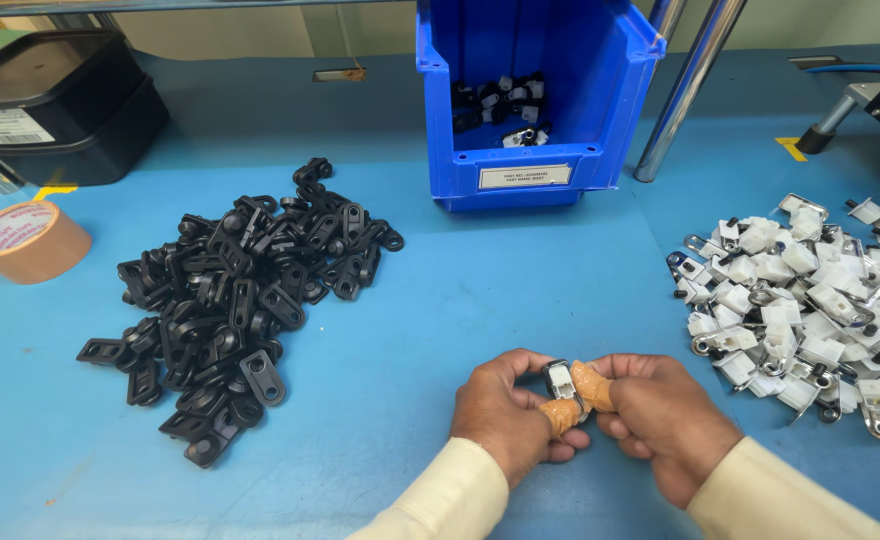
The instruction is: The person repeatedly picks a black plastic bracket and a white plastic component with a metal pin, aligns them by hand, and presses them together to form an assembled unit. The person places each completed unit into a blue bin and continues the cycle with new parts from the piles on the table.
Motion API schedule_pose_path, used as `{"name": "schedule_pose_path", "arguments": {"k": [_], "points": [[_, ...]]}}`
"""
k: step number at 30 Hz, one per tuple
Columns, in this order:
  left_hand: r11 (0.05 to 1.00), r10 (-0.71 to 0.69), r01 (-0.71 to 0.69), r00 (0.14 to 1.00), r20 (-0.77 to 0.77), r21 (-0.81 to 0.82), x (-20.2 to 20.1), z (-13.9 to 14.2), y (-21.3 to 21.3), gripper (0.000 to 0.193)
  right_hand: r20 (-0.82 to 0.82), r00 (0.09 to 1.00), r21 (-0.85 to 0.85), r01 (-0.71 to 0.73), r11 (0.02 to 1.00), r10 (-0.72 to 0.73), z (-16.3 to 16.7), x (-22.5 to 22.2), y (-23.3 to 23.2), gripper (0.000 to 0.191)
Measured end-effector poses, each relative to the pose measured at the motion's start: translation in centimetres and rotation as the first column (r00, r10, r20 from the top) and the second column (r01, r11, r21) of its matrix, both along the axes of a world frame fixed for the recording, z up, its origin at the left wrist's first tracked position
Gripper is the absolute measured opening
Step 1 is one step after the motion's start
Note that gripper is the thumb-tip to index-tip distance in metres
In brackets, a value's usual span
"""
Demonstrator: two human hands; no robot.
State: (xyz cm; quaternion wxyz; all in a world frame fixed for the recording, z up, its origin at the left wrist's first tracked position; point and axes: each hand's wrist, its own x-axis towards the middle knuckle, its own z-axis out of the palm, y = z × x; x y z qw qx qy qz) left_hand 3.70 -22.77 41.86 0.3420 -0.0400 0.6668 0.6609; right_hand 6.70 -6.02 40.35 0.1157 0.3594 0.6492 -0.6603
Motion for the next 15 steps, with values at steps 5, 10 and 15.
{"name": "schedule_pose_path", "arguments": {"k": [5, 10, 15], "points": [[0.996, 0.035, -0.036, 0.999, -0.011, -0.086, 0.0, 0.7, 0.0, 0.039, -0.039, 0.979, -0.034, 0.198, 0.980, -0.199, 0.5, 0.3, -2.0, 0.031], [0.995, 0.051, -0.047, 0.998, 0.048, -0.085, -0.2, 0.3, 0.0, 0.043, -0.045, 0.991, -0.133, 0.118, 0.984, -0.125, 1.2, 1.8, -0.8, 0.037], [1.000, 0.011, -0.009, 0.999, 0.050, -0.026, -0.5, -0.3, -0.2, 0.046, -0.067, 0.992, 0.015, 0.108, 0.994, -0.107, -0.3, 2.6, -1.4, 0.021]]}}
